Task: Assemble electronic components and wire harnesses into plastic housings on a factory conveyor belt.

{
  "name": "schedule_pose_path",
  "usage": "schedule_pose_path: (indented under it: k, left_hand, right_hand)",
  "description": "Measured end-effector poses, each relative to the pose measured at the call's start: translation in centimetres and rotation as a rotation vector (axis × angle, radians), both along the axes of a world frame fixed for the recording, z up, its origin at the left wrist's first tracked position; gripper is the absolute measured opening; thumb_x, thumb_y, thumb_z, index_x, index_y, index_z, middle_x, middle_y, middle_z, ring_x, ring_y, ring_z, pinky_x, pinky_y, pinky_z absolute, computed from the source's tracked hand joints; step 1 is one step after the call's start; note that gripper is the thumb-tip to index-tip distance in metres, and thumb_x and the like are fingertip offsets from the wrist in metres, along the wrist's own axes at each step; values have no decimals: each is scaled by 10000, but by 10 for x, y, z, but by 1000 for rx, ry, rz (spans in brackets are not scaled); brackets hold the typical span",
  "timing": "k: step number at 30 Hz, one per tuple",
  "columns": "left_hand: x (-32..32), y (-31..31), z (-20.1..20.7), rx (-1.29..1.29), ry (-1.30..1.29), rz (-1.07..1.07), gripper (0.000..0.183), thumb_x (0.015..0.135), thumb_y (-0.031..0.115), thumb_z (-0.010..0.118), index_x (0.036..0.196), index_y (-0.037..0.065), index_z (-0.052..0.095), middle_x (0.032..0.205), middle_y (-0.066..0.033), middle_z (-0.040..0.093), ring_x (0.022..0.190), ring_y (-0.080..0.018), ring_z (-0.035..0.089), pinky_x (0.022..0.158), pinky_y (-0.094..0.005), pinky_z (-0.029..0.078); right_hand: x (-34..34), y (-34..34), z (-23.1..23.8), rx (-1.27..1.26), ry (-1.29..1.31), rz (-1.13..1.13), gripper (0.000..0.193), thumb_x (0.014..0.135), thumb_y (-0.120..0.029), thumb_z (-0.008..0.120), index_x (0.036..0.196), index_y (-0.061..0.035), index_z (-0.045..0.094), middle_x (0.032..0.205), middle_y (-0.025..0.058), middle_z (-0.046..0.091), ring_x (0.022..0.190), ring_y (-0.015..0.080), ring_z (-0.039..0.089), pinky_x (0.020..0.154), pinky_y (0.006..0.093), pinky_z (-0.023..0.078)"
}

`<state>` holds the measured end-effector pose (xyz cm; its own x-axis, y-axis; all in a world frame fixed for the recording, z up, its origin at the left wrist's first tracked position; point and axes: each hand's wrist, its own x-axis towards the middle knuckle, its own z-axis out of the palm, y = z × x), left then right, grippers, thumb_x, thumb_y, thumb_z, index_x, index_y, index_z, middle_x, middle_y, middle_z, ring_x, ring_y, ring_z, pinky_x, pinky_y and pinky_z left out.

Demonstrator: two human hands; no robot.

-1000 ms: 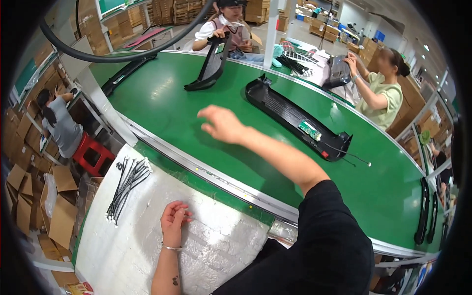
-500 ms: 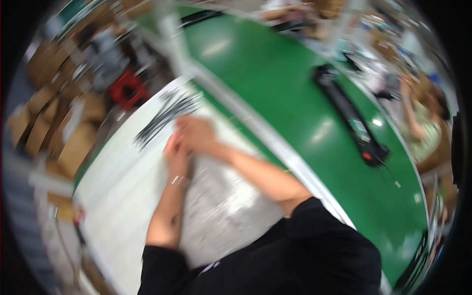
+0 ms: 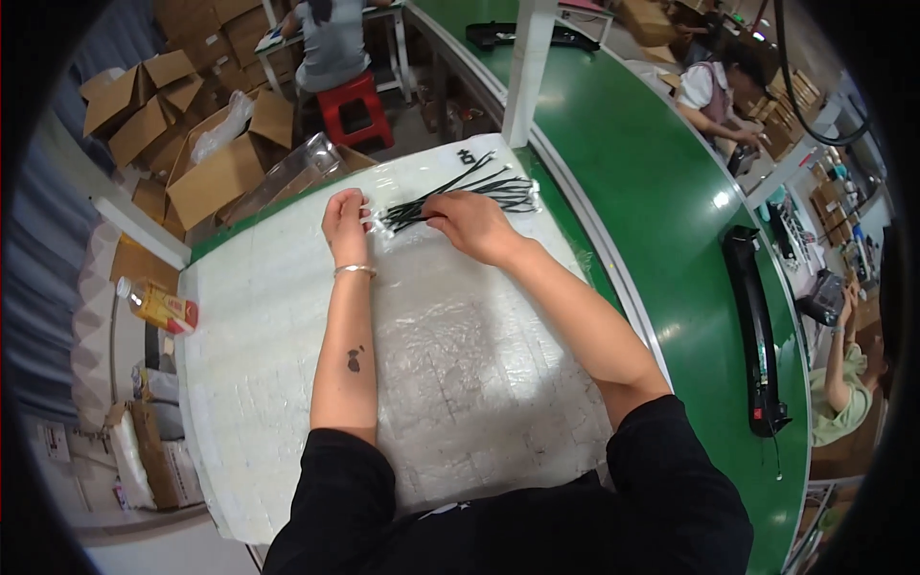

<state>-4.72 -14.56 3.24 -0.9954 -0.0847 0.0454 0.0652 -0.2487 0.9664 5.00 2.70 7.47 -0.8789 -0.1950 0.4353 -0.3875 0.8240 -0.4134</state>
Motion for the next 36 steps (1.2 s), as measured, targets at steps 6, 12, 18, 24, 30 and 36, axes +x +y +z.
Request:
schedule_pose_path:
  k: [6, 12, 18, 24, 30, 36]
  left_hand:
    - [12, 11, 15, 87, 15, -414, 215, 880, 308, 508, 898, 106, 579, 760, 14, 579, 619, -46, 487, 486, -167, 335]
    - [72, 61, 10, -209, -99, -688, 287, 893, 318, 508, 1036, 80, 581, 767, 16, 587, 627, -45, 514, 483, -181, 379]
    - [76, 76, -29, -282, -6, -813, 155, 900, 196, 505, 839, 65, 561, 620, 30, 500, 524, -39, 434, 460, -171, 337]
    - [73, 70, -37, -212, -6, -876, 133, 892, 155, 513, 825, 46, 551, 612, 17, 502, 518, -47, 426, 475, -171, 332]
    - [63, 70, -49, -194, 60, -861, 86, 878, 119, 534, 875, 35, 550, 640, 22, 499, 541, -38, 416, 482, -162, 312]
    - [74, 67, -27, -307, 27, -878, 98, 853, 68, 575, 899, -18, 566, 758, -17, 528, 666, -111, 481, 622, -216, 431]
  right_hand:
    - [58, 43, 71, -102, -3, -29, 134, 756, -49, 616, 887, -40, 641, 847, 107, 643, 759, 208, 619, 681, 300, 483]
    - [81, 50, -29, -109, 298, -473, 105, 768, -165, 565, 826, -110, 633, 758, 68, 605, 715, 255, 597, 612, 364, 474]
    - [110, 64, -55, -129, 232, -475, 105, 791, -166, 543, 755, -73, 575, 762, 74, 533, 801, 266, 560, 641, 387, 462]
    - [94, 42, -69, -180, 142, -232, 49, 747, -85, 525, 765, -47, 550, 784, 85, 525, 762, 270, 548, 651, 377, 462]
    - [90, 39, -67, -210, 98, -297, 58, 683, -56, 535, 721, -33, 572, 777, 100, 557, 799, 290, 560, 683, 384, 466]
    - [82, 40, -80, -116, 199, -317, 58, 651, -63, 565, 700, -42, 542, 768, 63, 519, 807, 237, 524, 619, 347, 465]
